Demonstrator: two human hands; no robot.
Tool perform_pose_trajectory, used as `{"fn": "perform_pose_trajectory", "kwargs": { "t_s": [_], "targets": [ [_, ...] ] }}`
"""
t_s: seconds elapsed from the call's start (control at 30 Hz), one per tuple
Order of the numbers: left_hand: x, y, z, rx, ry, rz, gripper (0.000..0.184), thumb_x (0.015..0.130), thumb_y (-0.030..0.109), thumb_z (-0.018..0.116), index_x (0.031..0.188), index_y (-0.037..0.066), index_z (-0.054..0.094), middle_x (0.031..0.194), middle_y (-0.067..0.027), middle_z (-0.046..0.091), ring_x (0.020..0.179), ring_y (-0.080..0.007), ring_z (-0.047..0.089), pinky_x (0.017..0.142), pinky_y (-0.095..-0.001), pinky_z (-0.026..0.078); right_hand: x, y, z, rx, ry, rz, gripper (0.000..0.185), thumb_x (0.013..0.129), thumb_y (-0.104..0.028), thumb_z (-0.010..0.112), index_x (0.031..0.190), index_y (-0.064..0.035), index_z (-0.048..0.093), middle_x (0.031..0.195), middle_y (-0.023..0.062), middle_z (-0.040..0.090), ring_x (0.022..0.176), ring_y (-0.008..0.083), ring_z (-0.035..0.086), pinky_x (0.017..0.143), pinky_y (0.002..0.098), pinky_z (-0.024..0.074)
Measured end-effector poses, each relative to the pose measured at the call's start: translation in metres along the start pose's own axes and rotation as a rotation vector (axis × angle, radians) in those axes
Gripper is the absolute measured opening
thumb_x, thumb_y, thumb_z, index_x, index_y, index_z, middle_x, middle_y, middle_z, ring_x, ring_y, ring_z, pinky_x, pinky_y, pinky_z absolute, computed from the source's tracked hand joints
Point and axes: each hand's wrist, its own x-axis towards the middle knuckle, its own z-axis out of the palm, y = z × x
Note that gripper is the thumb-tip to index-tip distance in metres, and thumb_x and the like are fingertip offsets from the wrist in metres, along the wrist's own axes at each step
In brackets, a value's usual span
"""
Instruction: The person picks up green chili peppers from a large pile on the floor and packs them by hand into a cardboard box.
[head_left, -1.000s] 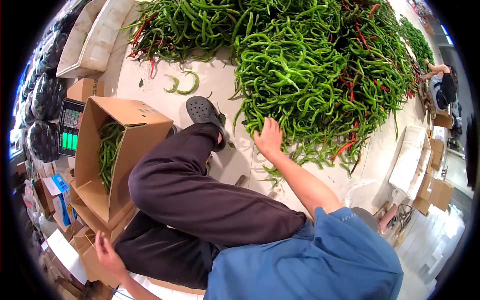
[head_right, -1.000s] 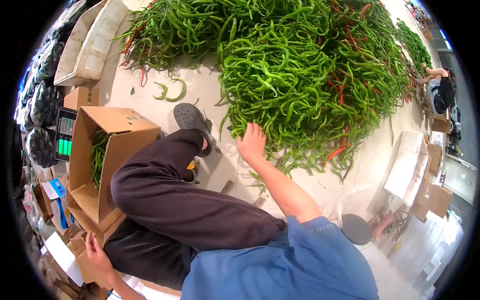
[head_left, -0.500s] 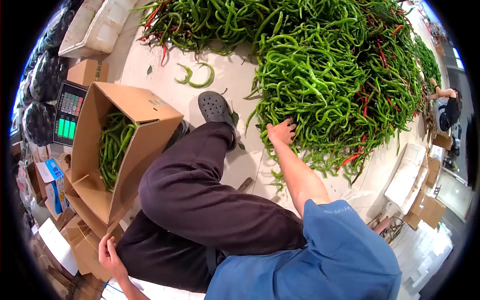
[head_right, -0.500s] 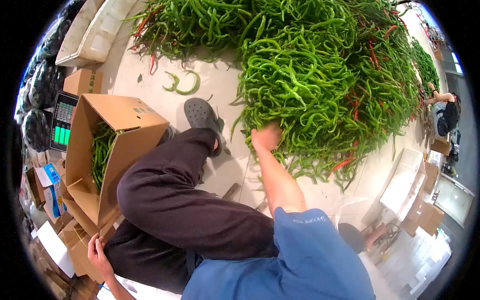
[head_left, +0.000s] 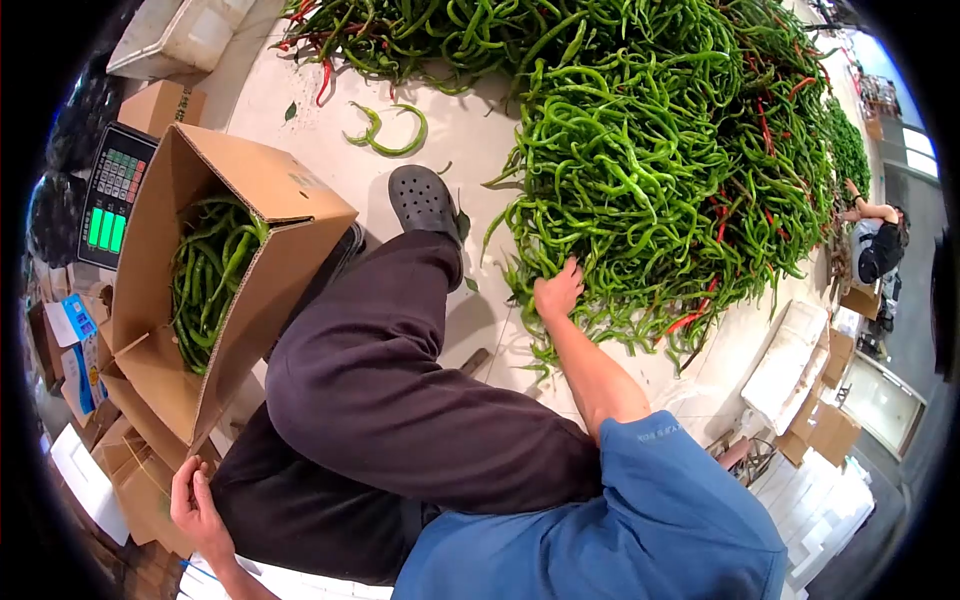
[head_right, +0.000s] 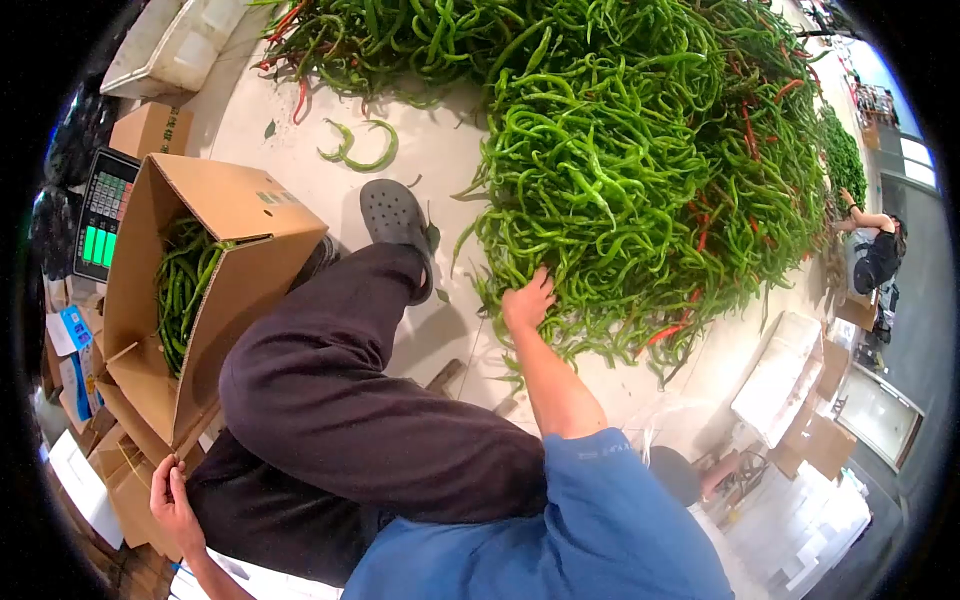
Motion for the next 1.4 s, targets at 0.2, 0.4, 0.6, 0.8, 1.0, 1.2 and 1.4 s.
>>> {"fn": "perform_pose_trajectory", "kwargs": {
  "t_s": [0.2, 0.4, 0.6, 0.8, 1.0, 1.2, 1.4],
  "targets": [
    [0.002, 0.009, 0.006, -0.034, 0.035, 0.066, 0.024, 0.105, 0.009, 0.055, 0.12, -0.007, 0.065, 0.111, -0.0099, 0.068, 0.103, -0.016, 0.064, 0.094, -0.0282, 0.05, 0.008, 0.048, -0.042, 0.29, -0.152, -0.343, 0.065, 0.074, -0.002, 0.064, 0.138, -0.003, 0.053, 0.121, 0.0205, 0.067, 0.112, 0.0351, 0.064, 0.102, 0.0375, 0.0474],
    [0.005, 0.03, 0.012, 0.05, 0.032, 0.2, 0.024, 0.103, 0.009, 0.058, 0.12, -0.006, 0.066, 0.11, -0.0116, 0.07, 0.102, -0.0162, 0.065, 0.091, -0.0277, 0.051, 0.007, 0.057, -0.171, 0.539, -0.716, -0.08, 0.079, 0.072, 0.011, 0.058, 0.149, -0.0039, 0.046, 0.119, 0.0092, 0.065, 0.093, 0.0168, 0.063, 0.081, 0.0296, 0.0529],
    [0.005, 0.034, 0.017, -0.01, 0.025, 0.224, 0.026, 0.104, 0.009, 0.056, 0.122, -0.007, 0.064, 0.111, -0.0126, 0.07, 0.102, -0.0168, 0.065, 0.091, -0.0291, 0.051, 0.0, 0.071, -0.253, 0.72, -0.979, -0.069, 0.083, 0.072, 0.012, 0.061, 0.15, -0.0032, 0.039, 0.127, 0.0128, 0.062, 0.1, 0.0184, 0.067, 0.082, 0.0307, 0.0564],
    [0.0, 0.033, 0.016, 0.032, 0.063, 0.283, 0.026, 0.103, 0.011, 0.058, 0.121, -0.008, 0.065, 0.109, -0.0126, 0.071, 0.1, -0.0171, 0.065, 0.091, -0.0293, 0.05, -0.023, 0.059, -0.305, 0.813, -0.969, -0.151, 0.083, 0.071, 0.014, 0.062, 0.149, -0.0026, 0.039, 0.132, 0.0143, 0.06, 0.111, 0.0218, 0.065, 0.089, 0.0325, 0.0571],
    [-0.003, 0.032, 0.016, 0.035, 0.093, 0.326, 0.027, 0.103, 0.013, 0.058, 0.118, -0.008, 0.065, 0.107, -0.0126, 0.071, 0.098, -0.0178, 0.066, 0.089, -0.0307, 0.051, -0.036, 0.046, -0.363, 0.874, -0.897, -0.287, 0.084, 0.071, 0.012, 0.065, 0.15, -0.0039, 0.041, 0.133, 0.0127, 0.061, 0.115, 0.0213, 0.064, 0.095, 0.0322, 0.0559],
    [-0.01, 0.046, 0.016, 0.114, 0.113, 0.445, 0.024, 0.1, 0.01, 0.059, 0.117, -0.006, 0.065, 0.108, -0.0176, 0.071, 0.096, -0.0268, 0.067, 0.088, -0.0351, 0.052, -0.06, 0.022, -0.425, 0.9, -0.847, -0.443, 0.076, 0.075, 0.011, 0.062, 0.148, -0.0009, 0.043, 0.128, 0.0151, 0.063, 0.111, 0.0194, 0.065, 0.091, 0.0294, 0.0555],
    [-0.016, 0.062, 0.024, 0.114, 0.099, 0.539, 0.022, 0.097, 0.007, 0.063, 0.116, -0.005, 0.066, 0.103, -0.0175, 0.07, 0.09, -0.0266, 0.07, 0.079, -0.0351, 0.055, -0.073, 0.003, -0.47, 0.925, -0.85, -0.557, 0.071, 0.077, 0.01, 0.059, 0.146, 0.0006, 0.044, 0.127, 0.0125, 0.064, 0.104, 0.0171, 0.067, 0.089, 0.0283, 0.0571]
  ]
}}
